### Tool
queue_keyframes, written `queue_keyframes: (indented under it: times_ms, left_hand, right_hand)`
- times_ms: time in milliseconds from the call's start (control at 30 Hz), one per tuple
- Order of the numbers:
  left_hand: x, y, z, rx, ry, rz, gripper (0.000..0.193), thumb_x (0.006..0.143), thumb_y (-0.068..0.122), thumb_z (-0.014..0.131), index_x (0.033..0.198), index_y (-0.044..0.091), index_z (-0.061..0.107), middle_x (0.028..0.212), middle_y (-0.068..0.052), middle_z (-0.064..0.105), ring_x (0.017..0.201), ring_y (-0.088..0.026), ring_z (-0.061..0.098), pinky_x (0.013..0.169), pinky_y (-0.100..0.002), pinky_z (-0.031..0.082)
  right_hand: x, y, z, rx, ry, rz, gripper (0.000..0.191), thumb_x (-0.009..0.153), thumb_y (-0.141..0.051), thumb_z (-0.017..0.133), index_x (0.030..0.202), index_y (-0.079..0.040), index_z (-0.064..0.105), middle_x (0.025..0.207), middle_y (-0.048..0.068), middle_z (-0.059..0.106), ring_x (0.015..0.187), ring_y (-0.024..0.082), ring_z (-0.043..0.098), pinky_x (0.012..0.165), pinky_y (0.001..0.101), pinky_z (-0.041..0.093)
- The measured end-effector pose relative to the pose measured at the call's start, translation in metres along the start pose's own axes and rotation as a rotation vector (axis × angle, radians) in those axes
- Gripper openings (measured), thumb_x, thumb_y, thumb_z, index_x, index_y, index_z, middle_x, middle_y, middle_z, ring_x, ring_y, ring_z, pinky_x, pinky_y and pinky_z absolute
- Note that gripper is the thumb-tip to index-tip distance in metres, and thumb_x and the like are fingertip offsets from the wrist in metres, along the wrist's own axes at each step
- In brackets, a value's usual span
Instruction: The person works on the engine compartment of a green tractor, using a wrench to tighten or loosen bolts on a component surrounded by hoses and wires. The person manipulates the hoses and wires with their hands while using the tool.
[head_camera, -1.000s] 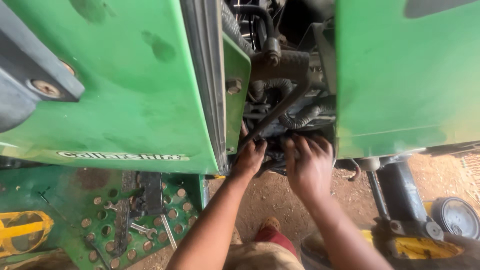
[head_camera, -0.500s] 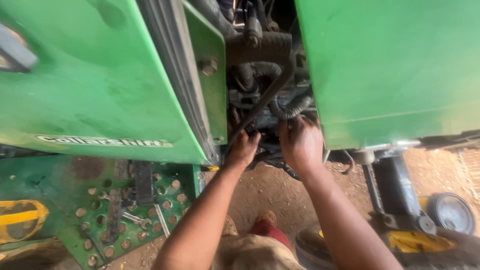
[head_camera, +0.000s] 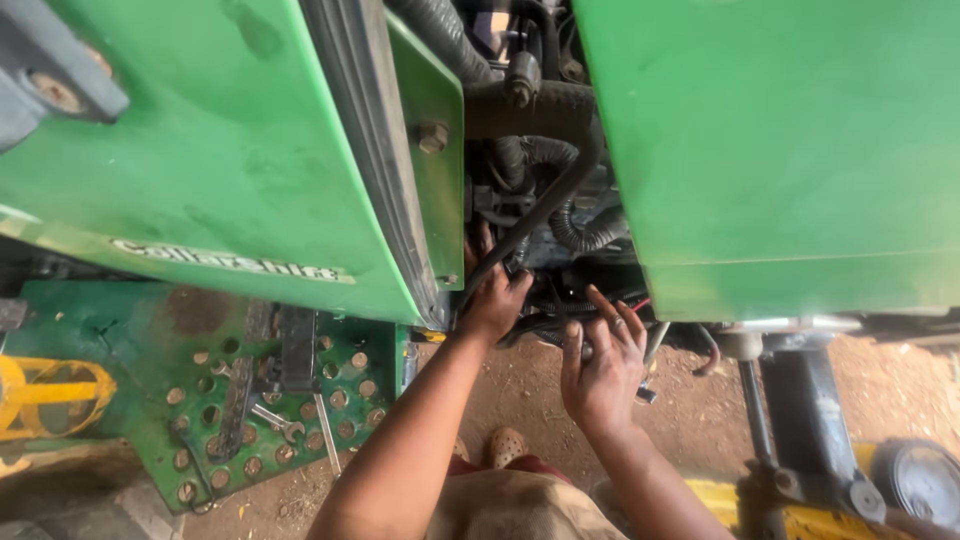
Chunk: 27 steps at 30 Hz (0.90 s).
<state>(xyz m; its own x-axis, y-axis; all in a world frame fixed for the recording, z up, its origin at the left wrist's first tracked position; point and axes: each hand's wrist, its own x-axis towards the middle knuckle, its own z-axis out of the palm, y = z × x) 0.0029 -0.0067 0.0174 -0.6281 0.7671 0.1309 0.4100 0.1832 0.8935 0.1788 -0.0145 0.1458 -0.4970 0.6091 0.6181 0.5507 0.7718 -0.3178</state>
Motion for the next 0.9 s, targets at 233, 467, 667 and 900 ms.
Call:
queue_keyframes:
  times_ms: [233, 467, 667, 900]
  left_hand:
    - [0.003, -0.004, -0.003, -0.143, -0.136, -0.066, 0.113, 0.093, 0.035, 0.066, 0.165, 0.017, -0.02, 0.17, -0.026, -0.017, 0.159, -0.044, -0.014, 0.129, -0.055, 0.0]
    - [0.004, -0.005, 0.002, 0.101, 0.0, -0.067, 0.114, 0.088, 0.035, 0.076, 0.163, 0.018, -0.009, 0.165, -0.03, -0.02, 0.154, -0.049, -0.014, 0.126, -0.058, 0.005]
    - [0.001, -0.02, 0.014, 0.047, -0.002, -0.029, 0.111, 0.092, 0.035, 0.074, 0.164, 0.014, -0.009, 0.164, -0.033, -0.022, 0.153, -0.053, -0.016, 0.125, -0.06, 0.003]
    - [0.011, -0.021, 0.014, 0.103, -0.052, -0.069, 0.11, 0.09, 0.041, 0.071, 0.166, 0.014, -0.003, 0.168, -0.029, -0.004, 0.159, -0.044, 0.002, 0.133, -0.053, 0.011]
  right_hand:
    - [0.068, 0.007, 0.005, 0.181, -0.437, 0.375, 0.025, 0.109, -0.017, 0.049, 0.101, -0.002, 0.067, 0.093, 0.019, 0.076, 0.065, 0.029, 0.072, 0.056, 0.0395, 0.055]
    - [-0.001, -0.004, -0.001, -0.045, -0.009, -0.012, 0.022, 0.1, -0.017, 0.059, 0.084, -0.004, 0.066, 0.124, 0.021, 0.071, 0.108, 0.035, 0.07, 0.112, 0.0523, 0.037]
    - [0.007, -0.007, -0.001, -0.019, 0.039, -0.031, 0.019, 0.101, -0.017, 0.061, 0.098, 0.001, 0.065, 0.131, 0.023, 0.068, 0.119, 0.046, 0.062, 0.11, 0.0499, 0.038]
    - [0.069, -0.007, -0.007, -0.023, -0.218, 0.132, 0.02, 0.106, -0.02, 0.06, 0.096, -0.005, 0.07, 0.088, 0.015, 0.073, 0.084, 0.033, 0.068, 0.107, 0.0469, 0.048]
